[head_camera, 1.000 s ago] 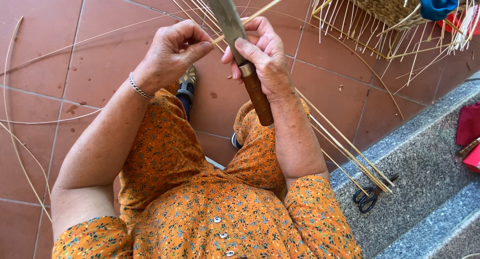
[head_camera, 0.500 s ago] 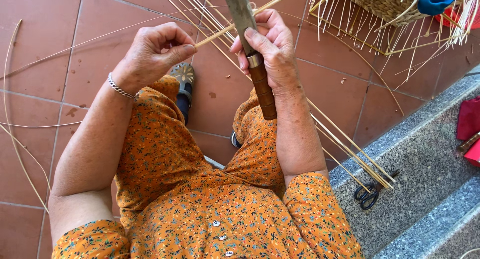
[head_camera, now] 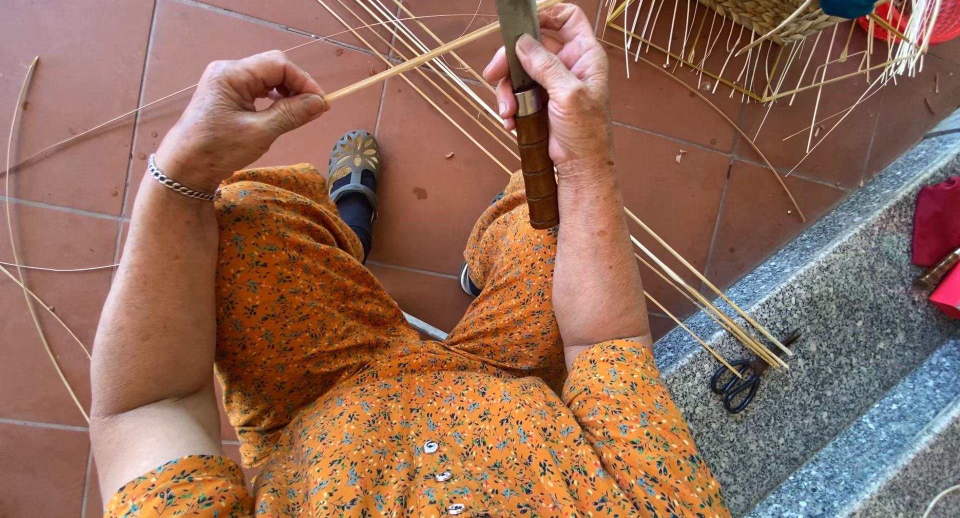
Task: The person sits on the floor and splits long rattan/bamboo strips into thinner strands, drawing each strip against a knife blade by hand. They peel thin shavings off each strip, set finished strands aside, and pick up the next strip, working one at a time.
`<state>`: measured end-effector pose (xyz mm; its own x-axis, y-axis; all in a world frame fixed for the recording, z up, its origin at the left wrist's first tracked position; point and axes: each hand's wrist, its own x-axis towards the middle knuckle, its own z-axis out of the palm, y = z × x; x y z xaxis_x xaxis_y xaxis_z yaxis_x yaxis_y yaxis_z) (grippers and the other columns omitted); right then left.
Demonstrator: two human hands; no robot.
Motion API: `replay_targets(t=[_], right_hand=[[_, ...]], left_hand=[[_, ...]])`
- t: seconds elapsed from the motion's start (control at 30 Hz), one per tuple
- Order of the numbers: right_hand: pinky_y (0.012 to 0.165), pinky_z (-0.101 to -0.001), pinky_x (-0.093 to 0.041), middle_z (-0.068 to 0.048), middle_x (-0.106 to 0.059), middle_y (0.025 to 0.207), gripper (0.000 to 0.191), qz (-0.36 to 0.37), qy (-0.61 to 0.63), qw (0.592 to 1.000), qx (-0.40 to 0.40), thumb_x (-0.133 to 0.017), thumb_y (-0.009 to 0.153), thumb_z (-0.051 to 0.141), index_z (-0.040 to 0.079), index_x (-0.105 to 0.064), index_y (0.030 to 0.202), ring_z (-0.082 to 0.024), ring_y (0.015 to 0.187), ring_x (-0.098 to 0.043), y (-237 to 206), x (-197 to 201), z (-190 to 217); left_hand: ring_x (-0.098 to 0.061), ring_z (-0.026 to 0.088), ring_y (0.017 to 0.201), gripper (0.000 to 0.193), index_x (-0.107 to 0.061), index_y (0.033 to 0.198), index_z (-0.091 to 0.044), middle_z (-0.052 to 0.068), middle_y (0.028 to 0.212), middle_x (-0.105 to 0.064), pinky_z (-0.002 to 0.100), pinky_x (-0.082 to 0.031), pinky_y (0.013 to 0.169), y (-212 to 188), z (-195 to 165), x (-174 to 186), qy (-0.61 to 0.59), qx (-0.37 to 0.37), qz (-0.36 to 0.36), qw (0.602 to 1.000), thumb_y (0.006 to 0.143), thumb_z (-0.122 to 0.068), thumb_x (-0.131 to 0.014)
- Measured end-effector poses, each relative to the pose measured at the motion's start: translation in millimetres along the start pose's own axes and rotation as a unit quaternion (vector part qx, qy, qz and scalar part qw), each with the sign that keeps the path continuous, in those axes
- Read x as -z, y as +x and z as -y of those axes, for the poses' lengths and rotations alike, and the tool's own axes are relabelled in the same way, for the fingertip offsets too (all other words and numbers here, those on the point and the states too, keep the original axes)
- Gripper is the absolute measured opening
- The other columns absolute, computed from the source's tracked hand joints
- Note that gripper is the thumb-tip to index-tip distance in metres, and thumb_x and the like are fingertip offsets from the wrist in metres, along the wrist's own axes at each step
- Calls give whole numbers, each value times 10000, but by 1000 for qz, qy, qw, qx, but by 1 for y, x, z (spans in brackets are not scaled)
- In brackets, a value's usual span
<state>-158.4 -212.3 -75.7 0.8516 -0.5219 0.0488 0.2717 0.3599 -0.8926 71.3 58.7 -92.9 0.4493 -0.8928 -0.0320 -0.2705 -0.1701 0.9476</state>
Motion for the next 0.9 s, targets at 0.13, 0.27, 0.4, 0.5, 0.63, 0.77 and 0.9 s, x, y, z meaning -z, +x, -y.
replay_targets(t=[0.13,0.27,0.4,0.5,0.63,0.77,0.9], right_hand=[[486,-324,-528,-243,-709,911,240,1,-3,1000,8,-614,1071,78,39,-441,1232,-220,615,-654,2,-6,-3],[500,-306,-530,-223,-715,899,220,15,-24,1000,-2,-603,1076,81,36,-440,1218,-202,595,-642,2,-26,-15],[491,-277,-529,-193,-718,879,241,48,-40,996,-71,-595,1053,81,59,-409,1205,-179,575,-644,-1,-50,-29],[483,-272,-525,-182,-710,870,249,63,-33,992,-104,-594,1041,78,51,-422,1220,-168,571,-638,-4,-60,-31],[499,-287,-534,-195,-714,888,248,72,-11,992,-102,-607,1052,80,40,-426,1217,-179,582,-640,-6,-59,-27],[495,-309,-536,-218,-718,899,263,52,13,995,-80,-613,1053,77,42,-420,1228,-201,593,-646,-3,-47,-22],[499,-329,-543,-233,-720,911,256,52,16,997,-60,-612,1065,79,52,-431,1244,-218,604,-649,-1,-34,-19]], left_hand=[[-535,29,825,121,-733,1050,-26,-47,889,-648,220,-466,704,2,-5,-1,20,16,-1,1000,1001,-127,-779],[-645,19,913,198,-698,1186,-21,-43,990,-696,205,-554,810,11,-11,-21,-75,-26,28,996,1017,-123,-722],[-607,29,871,144,-713,1142,2,-20,960,-685,213,-531,764,27,-11,-49,-73,-49,-14,996,1048,-105,-731],[-582,28,855,129,-714,1121,-5,-29,958,-677,209,-504,730,31,-8,-56,-72,-57,-39,995,1037,-97,-748],[-548,66,871,108,-724,1036,5,0,958,-615,235,-470,747,28,-6,-50,1,-128,-47,991,1033,-66,-806],[-558,28,878,100,-722,1035,-29,-51,933,-642,214,-484,755,25,-7,-42,-66,-57,-20,996,1013,-97,-792],[-558,23,879,94,-722,1033,-41,-61,922,-638,211,-492,766,18,-8,-36,-74,-45,-11,996,1017,-105,-789]])
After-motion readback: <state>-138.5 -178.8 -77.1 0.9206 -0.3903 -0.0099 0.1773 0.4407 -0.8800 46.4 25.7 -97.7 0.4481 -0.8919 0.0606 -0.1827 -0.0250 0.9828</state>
